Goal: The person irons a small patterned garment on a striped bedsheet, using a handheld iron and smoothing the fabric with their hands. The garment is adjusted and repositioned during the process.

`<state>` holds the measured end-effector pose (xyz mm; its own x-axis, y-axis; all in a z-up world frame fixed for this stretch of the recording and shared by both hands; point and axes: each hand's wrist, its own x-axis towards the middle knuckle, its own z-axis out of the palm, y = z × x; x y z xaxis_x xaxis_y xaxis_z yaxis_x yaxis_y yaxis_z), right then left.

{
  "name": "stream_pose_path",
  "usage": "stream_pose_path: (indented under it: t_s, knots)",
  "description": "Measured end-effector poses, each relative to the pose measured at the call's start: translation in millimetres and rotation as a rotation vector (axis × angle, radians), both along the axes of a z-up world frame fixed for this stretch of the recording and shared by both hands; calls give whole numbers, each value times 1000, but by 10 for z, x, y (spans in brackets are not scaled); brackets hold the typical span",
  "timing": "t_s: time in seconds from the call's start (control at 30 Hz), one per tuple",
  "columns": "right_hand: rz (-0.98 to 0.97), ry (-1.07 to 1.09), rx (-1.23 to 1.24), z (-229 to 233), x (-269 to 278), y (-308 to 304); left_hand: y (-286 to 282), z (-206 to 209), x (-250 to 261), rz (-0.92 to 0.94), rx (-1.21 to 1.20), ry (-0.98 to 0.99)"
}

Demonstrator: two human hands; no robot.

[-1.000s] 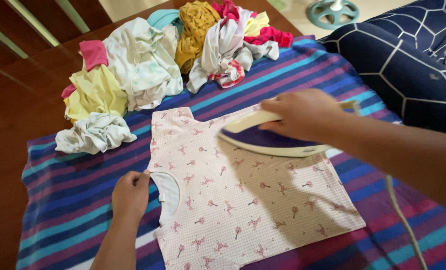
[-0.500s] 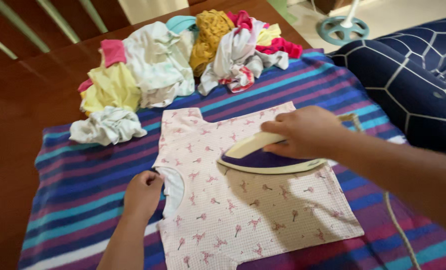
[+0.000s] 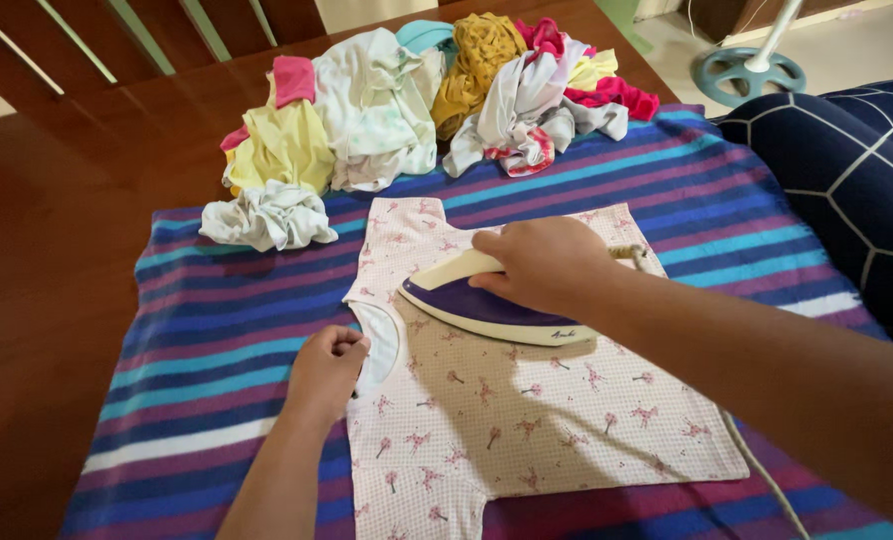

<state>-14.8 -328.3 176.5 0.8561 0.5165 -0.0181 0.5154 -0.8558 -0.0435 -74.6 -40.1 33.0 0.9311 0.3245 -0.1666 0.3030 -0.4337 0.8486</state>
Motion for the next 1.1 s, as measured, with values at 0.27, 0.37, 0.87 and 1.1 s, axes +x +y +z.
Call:
stream_pose_path:
  t_s: [0.27,0.37,0.87,1.1]
  knots:
    - [-8,-48,70,-61,100,275,144,-219,114,-58,66,-46]
    - [0,-47,75,-79,186,365,272,-267,323,-57,330,-61]
    - [-114,-59,52,-94,458,141,191,-331,1973,-25,552,83]
    - [-171,-55,73,-175,703,455,68,-349,1998,150,565,-66]
